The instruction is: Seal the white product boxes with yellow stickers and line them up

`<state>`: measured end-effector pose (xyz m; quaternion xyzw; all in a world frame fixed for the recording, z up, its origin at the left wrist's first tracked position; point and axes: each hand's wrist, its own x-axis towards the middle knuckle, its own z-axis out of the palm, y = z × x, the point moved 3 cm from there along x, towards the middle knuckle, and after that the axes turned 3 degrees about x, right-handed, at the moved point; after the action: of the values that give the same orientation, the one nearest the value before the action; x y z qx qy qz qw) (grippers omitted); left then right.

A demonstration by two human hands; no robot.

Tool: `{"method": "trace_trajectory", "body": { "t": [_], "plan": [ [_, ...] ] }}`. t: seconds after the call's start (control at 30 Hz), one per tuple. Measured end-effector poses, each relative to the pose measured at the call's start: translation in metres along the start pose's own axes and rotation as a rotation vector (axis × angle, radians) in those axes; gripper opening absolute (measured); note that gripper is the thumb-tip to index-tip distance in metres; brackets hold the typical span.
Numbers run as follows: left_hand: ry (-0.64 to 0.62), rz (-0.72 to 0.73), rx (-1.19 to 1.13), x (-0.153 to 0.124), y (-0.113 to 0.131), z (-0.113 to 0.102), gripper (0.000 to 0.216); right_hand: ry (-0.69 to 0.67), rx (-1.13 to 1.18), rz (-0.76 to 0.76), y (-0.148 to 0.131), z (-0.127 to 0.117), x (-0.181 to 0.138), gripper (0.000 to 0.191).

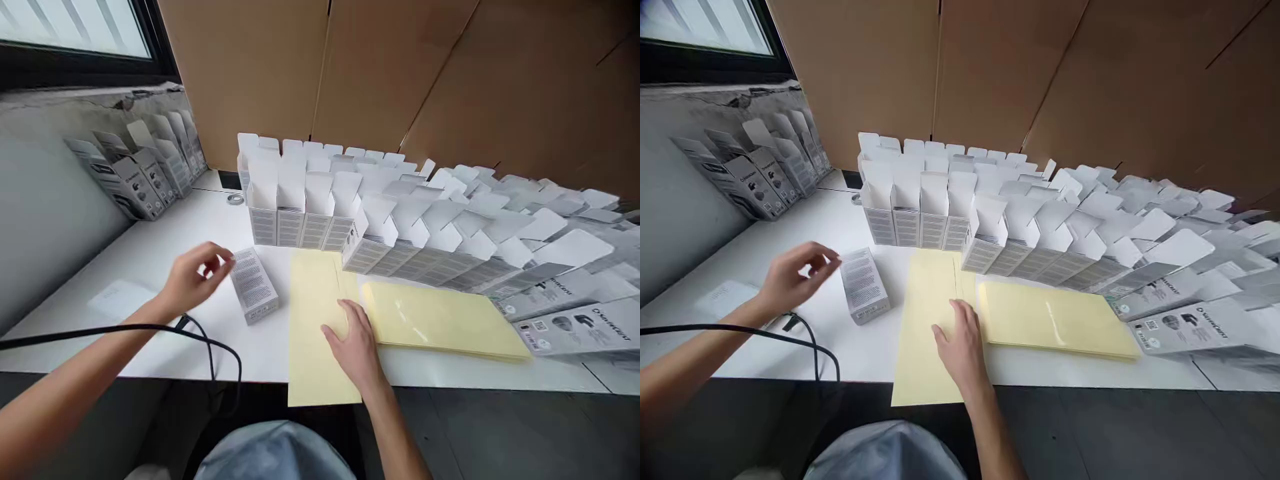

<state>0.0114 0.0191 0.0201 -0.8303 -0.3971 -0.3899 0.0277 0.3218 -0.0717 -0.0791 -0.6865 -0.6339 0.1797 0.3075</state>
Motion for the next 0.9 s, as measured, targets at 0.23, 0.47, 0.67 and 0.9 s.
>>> {"method": "trace_trajectory", "body": {
  "t": [0.23, 0.47, 0.67, 0.9],
  "plan": [
    [-0.643, 0.318, -0.235, -0.058, 0.074, 0.062, 0.031, -0.096, -0.057, 0.148, -0.009, -0.003, 0.026, 0.080],
    [-0.753, 0.294, -0.090, -0.090, 0.088, 0.110, 0.056, -0.150, 0.188, 0.275, -0.005, -0.007, 0.030, 0.080],
    [-0.667, 0.380, -0.069, -0.105, 0.086, 0.105, 0.084, -0.075, 0.565, 0.349, 0.006, -0.016, 0.018, 0.064],
    [-0.584, 0.420, -0.020, -0.120, 0.083, 0.108, 0.065, -0.068, 0.785, 0.489, 0.013, -0.021, 0.018, 0.066]
  ]
}}
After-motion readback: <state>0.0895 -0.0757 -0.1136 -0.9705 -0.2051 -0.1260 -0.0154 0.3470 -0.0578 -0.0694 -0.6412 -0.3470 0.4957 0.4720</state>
